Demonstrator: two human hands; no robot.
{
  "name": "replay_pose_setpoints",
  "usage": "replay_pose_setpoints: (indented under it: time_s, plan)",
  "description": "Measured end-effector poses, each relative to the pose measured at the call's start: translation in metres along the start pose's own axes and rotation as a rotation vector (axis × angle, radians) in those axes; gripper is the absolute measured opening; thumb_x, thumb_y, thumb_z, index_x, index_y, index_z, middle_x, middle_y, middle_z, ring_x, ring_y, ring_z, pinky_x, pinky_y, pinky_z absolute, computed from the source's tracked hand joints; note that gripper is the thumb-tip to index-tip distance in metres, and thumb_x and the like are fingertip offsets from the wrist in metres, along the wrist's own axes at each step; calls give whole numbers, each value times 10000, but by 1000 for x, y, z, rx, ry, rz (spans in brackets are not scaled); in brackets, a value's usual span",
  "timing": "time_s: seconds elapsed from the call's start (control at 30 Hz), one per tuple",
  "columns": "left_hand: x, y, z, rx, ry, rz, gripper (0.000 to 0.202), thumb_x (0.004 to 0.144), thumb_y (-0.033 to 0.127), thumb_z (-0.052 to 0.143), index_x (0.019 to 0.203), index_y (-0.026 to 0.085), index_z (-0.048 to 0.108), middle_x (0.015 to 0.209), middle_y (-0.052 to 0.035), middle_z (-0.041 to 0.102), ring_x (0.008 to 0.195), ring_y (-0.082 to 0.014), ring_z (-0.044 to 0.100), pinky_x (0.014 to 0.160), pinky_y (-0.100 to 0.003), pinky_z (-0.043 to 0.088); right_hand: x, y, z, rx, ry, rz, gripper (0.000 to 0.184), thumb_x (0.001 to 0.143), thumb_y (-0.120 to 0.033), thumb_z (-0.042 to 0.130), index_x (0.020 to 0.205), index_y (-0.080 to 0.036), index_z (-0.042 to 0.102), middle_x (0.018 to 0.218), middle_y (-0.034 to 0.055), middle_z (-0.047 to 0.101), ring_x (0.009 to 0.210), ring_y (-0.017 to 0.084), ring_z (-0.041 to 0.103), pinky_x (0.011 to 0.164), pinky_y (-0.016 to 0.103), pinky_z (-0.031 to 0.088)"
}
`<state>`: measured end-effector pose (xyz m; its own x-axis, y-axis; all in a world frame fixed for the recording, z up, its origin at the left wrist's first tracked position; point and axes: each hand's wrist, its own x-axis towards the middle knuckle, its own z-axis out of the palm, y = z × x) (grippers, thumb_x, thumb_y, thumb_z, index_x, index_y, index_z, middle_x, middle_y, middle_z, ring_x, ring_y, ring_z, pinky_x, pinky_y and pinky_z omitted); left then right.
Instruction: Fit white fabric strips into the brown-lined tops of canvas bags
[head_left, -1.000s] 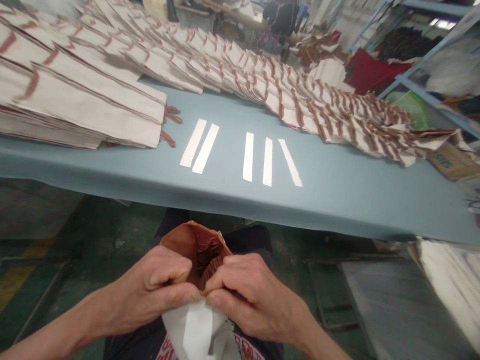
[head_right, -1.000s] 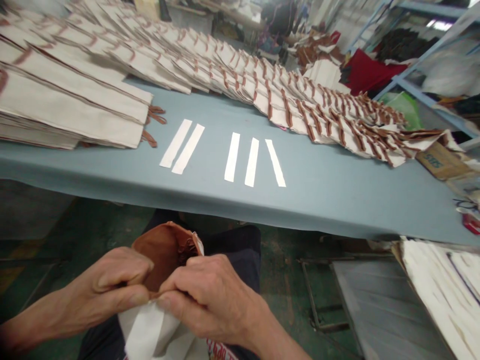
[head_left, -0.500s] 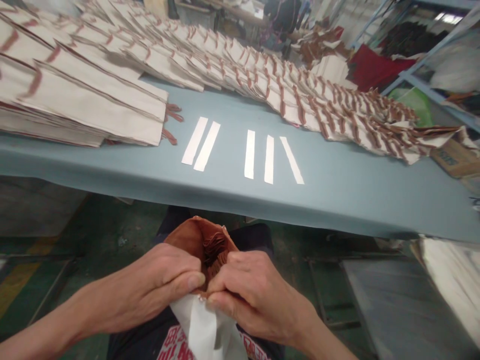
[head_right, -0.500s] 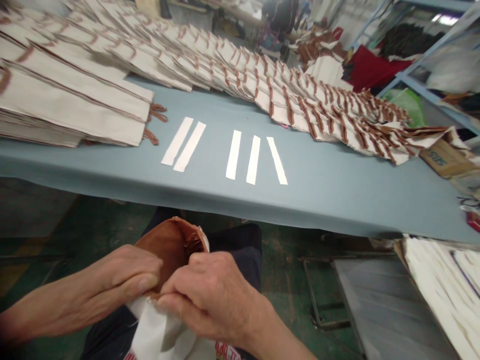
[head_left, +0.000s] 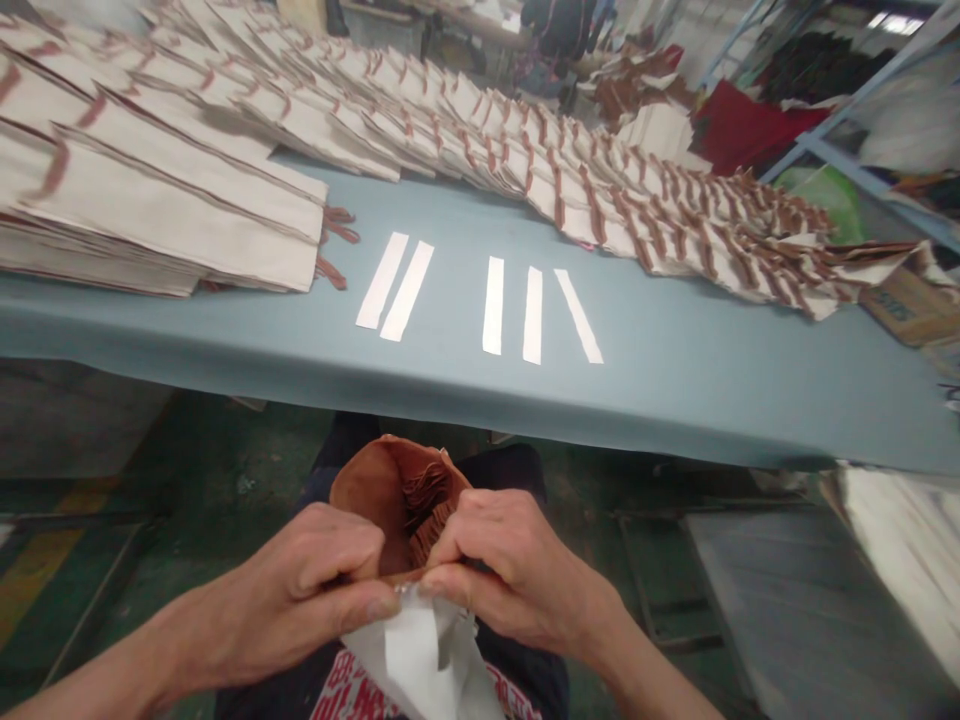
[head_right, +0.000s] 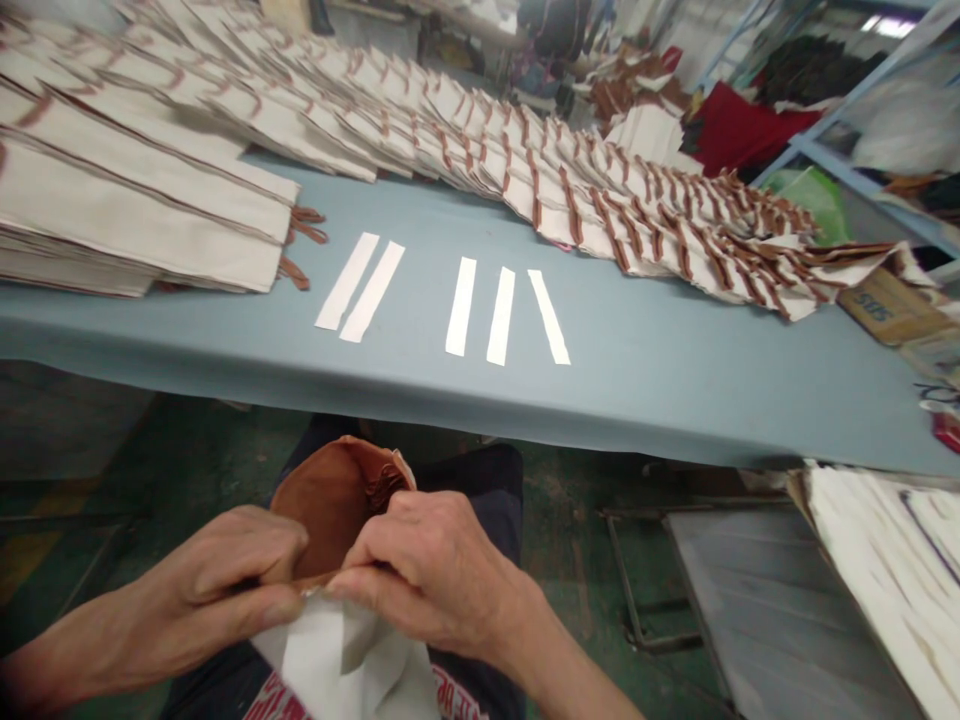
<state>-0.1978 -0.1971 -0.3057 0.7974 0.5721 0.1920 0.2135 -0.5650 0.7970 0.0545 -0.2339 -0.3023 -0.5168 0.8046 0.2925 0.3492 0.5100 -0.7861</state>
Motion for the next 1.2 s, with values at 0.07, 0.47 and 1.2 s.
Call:
replay_pose_setpoints:
  time_s: [0.07, 0.47, 1.2]
  plan:
    - [-2, -5, 2, -56, -1, -36, 638, 1204, 578, 340, 682, 211, 366, 602, 88, 370, 523, -95, 391, 556, -275, 307, -1, 2, 4, -21, -30, 7, 440, 1175, -436, 587, 831, -195, 716, 742, 19, 744, 701, 164, 651, 671, 301, 450]
    - [-40, -33, -12, -248, -154, -294, 590, 1155, 624, 422, 717, 228, 433, 657, 70, 390, 581, -119, 383, 531, -248, 315, -19, -10, -11, 9, 70, 42, 513, 1203, -452, 515, 788, -200, 679, 698, 10, 742, 656, 144, 632, 661, 293, 435]
    - [8, 12, 13, -393, -279, -238, 647, 1168, 696, 293, 730, 224, 366, 681, 59, 380, 633, -132, 381, 630, -283, 333, -19, -11, -3, 45, -41, 27, 394, 1188, -350, 525, 882, -199, 723, 799, 13, 782, 724, 150, 691, 711, 283, 496]
